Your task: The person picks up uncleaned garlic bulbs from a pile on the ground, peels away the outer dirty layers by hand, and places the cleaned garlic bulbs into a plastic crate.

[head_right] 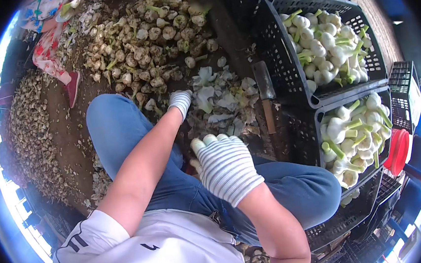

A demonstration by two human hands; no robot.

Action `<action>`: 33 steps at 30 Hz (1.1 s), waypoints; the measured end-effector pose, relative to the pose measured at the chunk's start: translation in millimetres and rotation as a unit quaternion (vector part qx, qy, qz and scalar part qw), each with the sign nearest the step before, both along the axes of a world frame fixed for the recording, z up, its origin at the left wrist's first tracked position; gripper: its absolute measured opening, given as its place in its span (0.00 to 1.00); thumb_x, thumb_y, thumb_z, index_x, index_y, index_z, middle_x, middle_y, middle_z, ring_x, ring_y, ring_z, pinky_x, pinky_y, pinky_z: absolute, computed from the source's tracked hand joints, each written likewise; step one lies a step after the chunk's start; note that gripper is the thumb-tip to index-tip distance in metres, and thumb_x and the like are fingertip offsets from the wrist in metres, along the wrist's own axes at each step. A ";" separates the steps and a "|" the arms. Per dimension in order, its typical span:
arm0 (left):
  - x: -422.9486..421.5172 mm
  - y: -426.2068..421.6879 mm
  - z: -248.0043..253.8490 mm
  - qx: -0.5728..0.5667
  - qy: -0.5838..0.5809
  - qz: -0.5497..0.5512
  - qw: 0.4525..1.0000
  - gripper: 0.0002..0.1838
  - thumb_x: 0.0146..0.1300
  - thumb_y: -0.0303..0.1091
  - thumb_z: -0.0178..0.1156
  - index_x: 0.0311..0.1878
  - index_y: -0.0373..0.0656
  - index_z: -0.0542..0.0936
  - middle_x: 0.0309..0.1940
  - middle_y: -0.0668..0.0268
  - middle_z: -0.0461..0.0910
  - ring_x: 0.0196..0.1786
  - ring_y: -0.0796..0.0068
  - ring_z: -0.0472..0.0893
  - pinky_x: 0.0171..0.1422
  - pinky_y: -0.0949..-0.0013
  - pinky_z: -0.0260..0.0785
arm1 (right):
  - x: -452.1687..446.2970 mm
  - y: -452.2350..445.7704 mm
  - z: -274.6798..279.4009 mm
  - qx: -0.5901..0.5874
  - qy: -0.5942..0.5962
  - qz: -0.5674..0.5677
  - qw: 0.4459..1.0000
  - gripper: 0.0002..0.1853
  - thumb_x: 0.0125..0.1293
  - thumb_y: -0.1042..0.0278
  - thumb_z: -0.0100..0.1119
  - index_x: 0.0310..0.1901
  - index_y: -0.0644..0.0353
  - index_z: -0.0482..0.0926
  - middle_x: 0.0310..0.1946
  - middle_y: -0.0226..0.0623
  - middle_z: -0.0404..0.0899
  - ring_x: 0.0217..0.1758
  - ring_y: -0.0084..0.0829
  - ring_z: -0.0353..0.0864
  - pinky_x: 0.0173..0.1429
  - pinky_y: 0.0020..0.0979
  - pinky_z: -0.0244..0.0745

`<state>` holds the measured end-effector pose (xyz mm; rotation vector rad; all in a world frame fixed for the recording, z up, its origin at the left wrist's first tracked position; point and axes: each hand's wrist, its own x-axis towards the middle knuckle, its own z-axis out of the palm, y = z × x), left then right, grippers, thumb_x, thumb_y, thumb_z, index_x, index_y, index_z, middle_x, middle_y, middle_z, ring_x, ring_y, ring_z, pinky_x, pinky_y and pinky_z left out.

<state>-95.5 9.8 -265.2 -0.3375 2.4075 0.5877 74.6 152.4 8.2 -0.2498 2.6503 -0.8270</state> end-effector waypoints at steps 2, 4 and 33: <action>1.5 -1.1 17.0 -0.073 0.097 -0.007 0.993 0.25 0.58 0.41 0.60 0.59 0.46 0.77 0.58 0.52 0.76 0.59 0.51 0.78 0.64 0.59 0.70 | -3.5 0.3 3.5 -0.024 -0.002 0.010 1.000 0.18 0.62 0.60 0.60 0.50 0.60 0.80 0.34 0.43 0.80 0.39 0.46 0.80 0.44 0.44 0.74; -10.0 -3.3 58.2 -0.131 0.124 -0.046 0.983 0.29 0.56 0.40 0.61 0.64 0.50 0.74 0.67 0.58 0.68 0.67 0.56 0.71 0.66 0.56 0.68 | -4.0 1.4 3.1 -0.018 -0.017 0.015 1.000 0.18 0.61 0.61 0.60 0.50 0.61 0.80 0.34 0.42 0.80 0.39 0.45 0.80 0.44 0.42 0.74; -57.7 28.9 113.3 0.590 -0.071 0.102 0.798 0.17 0.66 0.36 0.60 0.56 0.43 0.76 0.50 0.50 0.81 0.49 0.57 0.83 0.46 0.52 0.82 | -18.4 14.7 -2.8 -0.084 0.094 -0.151 0.980 0.19 0.58 0.65 0.64 0.50 0.61 0.76 0.34 0.48 0.79 0.38 0.49 0.80 0.43 0.45 0.74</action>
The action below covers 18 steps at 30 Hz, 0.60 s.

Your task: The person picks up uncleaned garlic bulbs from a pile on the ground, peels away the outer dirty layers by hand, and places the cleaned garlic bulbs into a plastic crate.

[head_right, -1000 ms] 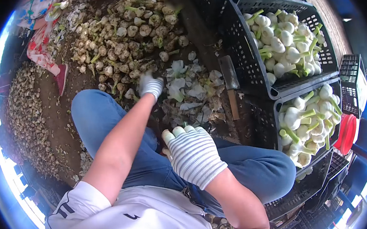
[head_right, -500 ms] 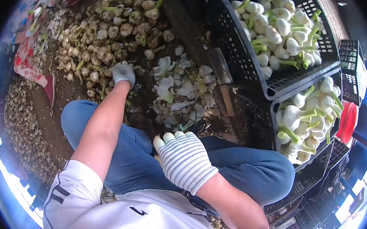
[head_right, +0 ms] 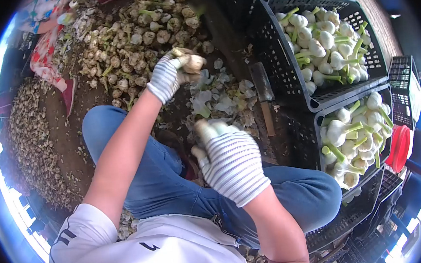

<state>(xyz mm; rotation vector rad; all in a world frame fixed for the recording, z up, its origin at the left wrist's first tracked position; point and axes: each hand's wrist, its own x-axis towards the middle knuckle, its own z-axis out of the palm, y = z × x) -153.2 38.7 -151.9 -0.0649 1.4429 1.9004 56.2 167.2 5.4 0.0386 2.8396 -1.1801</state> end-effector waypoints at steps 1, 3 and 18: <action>12.3 0.1 30.1 0.127 -0.052 -0.049 0.989 0.18 0.66 0.36 0.62 0.56 0.42 0.75 0.49 0.52 0.81 0.47 0.61 0.84 0.43 0.56 0.83 | -0.2 0.1 0.9 -0.014 0.041 -0.058 0.997 0.20 0.57 0.68 0.65 0.51 0.61 0.75 0.34 0.48 0.79 0.38 0.50 0.79 0.43 0.45 0.74; 46.8 2.0 78.3 0.184 -0.037 -0.045 0.981 0.22 0.64 0.40 0.65 0.57 0.40 0.74 0.49 0.55 0.81 0.46 0.63 0.84 0.42 0.59 0.83 | 0.9 2.2 -11.6 -0.070 0.104 -0.145 0.981 0.27 0.59 0.73 0.66 0.61 0.65 0.71 0.37 0.46 0.80 0.37 0.40 0.81 0.44 0.36 0.77; 145.0 -29.1 146.3 -0.099 0.458 -0.035 0.883 0.38 0.49 0.35 0.79 0.61 0.40 0.70 0.50 0.63 0.76 0.53 0.70 0.76 0.60 0.66 0.70 | 8.9 17.4 32.8 -0.463 -0.078 -0.189 0.863 0.19 0.68 0.66 0.56 0.55 0.70 0.78 0.37 0.32 0.82 0.39 0.18 0.76 0.44 0.23 0.73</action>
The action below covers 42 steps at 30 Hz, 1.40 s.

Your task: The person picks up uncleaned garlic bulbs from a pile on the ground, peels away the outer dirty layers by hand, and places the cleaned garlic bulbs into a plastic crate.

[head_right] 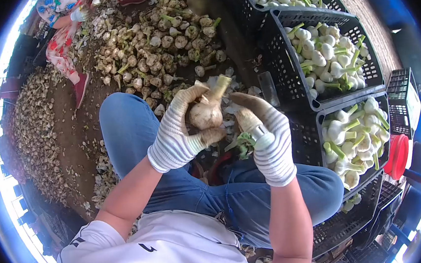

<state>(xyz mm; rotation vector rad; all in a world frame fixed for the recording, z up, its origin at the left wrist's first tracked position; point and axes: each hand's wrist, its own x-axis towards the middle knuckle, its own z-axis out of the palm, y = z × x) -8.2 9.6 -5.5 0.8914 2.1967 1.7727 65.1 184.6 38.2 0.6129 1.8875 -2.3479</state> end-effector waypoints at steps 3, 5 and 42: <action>4.0 -1.2 3.9 -0.028 0.084 -0.012 0.996 0.39 0.40 0.35 0.82 0.56 0.41 0.73 0.46 0.61 0.76 0.50 0.65 0.78 0.57 0.63 0.72 | -3.5 -8.7 -2.2 -0.016 -0.030 0.024 0.999 0.20 0.68 0.60 0.60 0.52 0.69 0.80 0.39 0.32 0.83 0.40 0.20 0.78 0.45 0.24 0.74; 7.1 -1.1 8.9 -0.067 0.134 -0.001 0.989 0.38 0.37 0.34 0.82 0.54 0.42 0.74 0.46 0.59 0.76 0.49 0.62 0.79 0.55 0.62 0.73 | -3.2 -11.6 -3.3 -0.014 0.005 0.023 1.000 0.20 0.68 0.58 0.63 0.51 0.68 0.80 0.40 0.32 0.84 0.40 0.20 0.80 0.46 0.24 0.75; 14.9 -4.1 5.0 0.334 -0.513 -0.021 0.790 0.34 0.69 0.45 0.56 0.72 0.38 0.59 0.51 0.56 0.80 0.48 0.68 0.82 0.52 0.67 0.77 | 1.4 -19.5 -17.1 0.071 0.087 0.094 0.989 0.15 0.65 0.73 0.64 0.53 0.65 0.80 0.39 0.30 0.79 0.42 0.21 0.77 0.50 0.22 0.72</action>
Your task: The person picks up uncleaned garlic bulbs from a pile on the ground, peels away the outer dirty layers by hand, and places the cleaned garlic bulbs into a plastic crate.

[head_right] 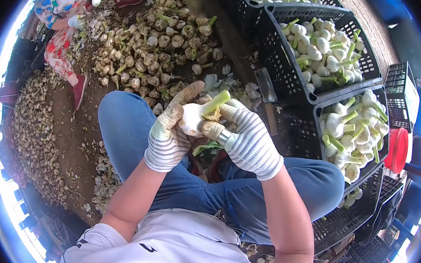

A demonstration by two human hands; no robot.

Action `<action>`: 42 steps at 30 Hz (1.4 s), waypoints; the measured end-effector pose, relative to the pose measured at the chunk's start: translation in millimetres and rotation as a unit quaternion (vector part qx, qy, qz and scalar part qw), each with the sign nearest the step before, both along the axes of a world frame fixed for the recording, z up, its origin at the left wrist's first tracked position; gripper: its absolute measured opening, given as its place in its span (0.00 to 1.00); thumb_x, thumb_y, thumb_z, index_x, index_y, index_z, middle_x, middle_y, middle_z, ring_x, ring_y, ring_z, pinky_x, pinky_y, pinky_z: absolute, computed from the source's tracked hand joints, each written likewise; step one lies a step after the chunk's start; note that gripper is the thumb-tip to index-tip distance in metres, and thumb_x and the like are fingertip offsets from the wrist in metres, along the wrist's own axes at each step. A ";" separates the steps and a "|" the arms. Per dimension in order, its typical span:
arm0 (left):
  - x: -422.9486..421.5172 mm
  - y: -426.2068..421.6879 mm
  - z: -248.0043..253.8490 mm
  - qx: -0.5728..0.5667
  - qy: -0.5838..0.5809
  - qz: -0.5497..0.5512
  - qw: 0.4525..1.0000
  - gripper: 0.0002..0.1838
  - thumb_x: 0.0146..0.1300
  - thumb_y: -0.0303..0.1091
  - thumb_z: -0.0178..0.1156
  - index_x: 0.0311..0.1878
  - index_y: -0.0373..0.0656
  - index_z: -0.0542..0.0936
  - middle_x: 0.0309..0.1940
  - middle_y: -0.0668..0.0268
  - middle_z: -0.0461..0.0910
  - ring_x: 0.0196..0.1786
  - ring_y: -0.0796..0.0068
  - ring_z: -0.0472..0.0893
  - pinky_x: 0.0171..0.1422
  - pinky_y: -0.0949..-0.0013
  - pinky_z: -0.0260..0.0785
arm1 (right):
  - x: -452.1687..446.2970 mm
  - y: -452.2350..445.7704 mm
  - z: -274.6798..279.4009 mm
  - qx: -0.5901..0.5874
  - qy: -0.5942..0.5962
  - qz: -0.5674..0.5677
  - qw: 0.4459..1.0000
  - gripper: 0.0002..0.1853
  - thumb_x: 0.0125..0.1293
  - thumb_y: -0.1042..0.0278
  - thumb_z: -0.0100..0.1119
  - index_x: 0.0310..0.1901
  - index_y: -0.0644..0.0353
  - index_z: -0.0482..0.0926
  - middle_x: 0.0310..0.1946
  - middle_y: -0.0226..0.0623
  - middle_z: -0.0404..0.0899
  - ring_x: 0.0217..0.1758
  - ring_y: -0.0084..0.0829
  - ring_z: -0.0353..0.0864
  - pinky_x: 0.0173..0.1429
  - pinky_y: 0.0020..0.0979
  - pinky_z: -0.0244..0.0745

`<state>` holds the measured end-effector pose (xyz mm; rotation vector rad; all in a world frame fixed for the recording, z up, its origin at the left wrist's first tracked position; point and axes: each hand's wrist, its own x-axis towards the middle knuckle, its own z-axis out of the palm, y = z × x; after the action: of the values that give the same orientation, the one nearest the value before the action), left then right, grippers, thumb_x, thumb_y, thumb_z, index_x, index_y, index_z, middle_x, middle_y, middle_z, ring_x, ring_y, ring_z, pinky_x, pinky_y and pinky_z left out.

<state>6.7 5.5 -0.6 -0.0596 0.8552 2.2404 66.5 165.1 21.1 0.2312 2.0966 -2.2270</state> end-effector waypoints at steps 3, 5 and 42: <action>-5.8 -6.6 -12.8 0.012 0.023 -0.022 0.999 0.32 0.70 0.43 0.54 0.72 0.38 0.60 0.53 0.57 0.79 0.50 0.68 0.82 0.53 0.68 0.76 | -1.4 0.8 1.9 -0.008 -0.058 -0.007 0.998 0.14 0.64 0.74 0.64 0.51 0.66 0.81 0.39 0.30 0.80 0.42 0.21 0.77 0.51 0.23 0.73; -9.2 -7.5 -10.9 -0.044 0.022 -0.050 0.998 0.35 0.69 0.49 0.53 0.72 0.38 0.61 0.46 0.57 0.81 0.48 0.68 0.82 0.51 0.66 0.78 | 1.2 -0.6 -3.8 0.069 -0.006 -0.025 0.997 0.09 0.64 0.77 0.60 0.45 0.68 0.82 0.36 0.38 0.82 0.37 0.26 0.79 0.46 0.25 0.74; -13.3 -14.2 -11.8 0.083 0.012 -0.001 0.996 0.32 0.59 0.47 0.66 0.59 0.31 0.75 0.54 0.54 0.79 0.53 0.59 0.81 0.61 0.62 0.73 | 6.7 6.6 -9.6 0.416 0.080 -0.134 0.896 0.09 0.58 0.77 0.60 0.41 0.64 0.81 0.32 0.48 0.82 0.34 0.47 0.82 0.42 0.36 0.78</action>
<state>-6.5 -8.7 -12.4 0.0461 0.6772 2.3065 73.2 171.7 11.5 0.4043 3.1572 -1.3103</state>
